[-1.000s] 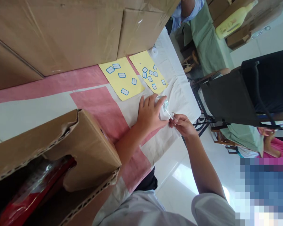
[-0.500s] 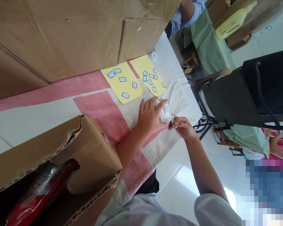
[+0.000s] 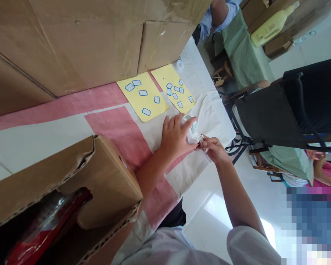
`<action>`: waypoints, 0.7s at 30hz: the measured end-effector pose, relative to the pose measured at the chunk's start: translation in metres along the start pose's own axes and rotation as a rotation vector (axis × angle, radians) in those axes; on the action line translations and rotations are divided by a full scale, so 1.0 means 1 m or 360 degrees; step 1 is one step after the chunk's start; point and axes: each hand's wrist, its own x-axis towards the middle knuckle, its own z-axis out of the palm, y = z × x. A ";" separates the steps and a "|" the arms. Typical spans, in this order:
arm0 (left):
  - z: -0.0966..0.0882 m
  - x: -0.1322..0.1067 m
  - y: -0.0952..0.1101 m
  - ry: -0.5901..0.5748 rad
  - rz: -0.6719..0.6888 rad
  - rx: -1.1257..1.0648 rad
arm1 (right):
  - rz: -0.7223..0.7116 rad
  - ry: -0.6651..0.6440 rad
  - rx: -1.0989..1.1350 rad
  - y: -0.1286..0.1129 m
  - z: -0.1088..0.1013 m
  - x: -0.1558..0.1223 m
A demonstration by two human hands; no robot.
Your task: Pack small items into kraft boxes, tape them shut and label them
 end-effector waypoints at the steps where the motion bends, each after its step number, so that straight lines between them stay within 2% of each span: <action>1: 0.000 0.000 0.000 -0.0002 0.0001 -0.0001 | -0.0005 -0.0001 0.0002 -0.001 0.000 0.000; 14: 0.001 0.000 0.000 -0.0006 -0.0012 -0.0008 | 0.0031 0.0086 -0.0085 -0.004 0.008 0.000; 21: 0.001 0.000 0.000 -0.0006 0.0001 0.0016 | -0.0089 0.0118 -0.0299 0.001 0.010 0.000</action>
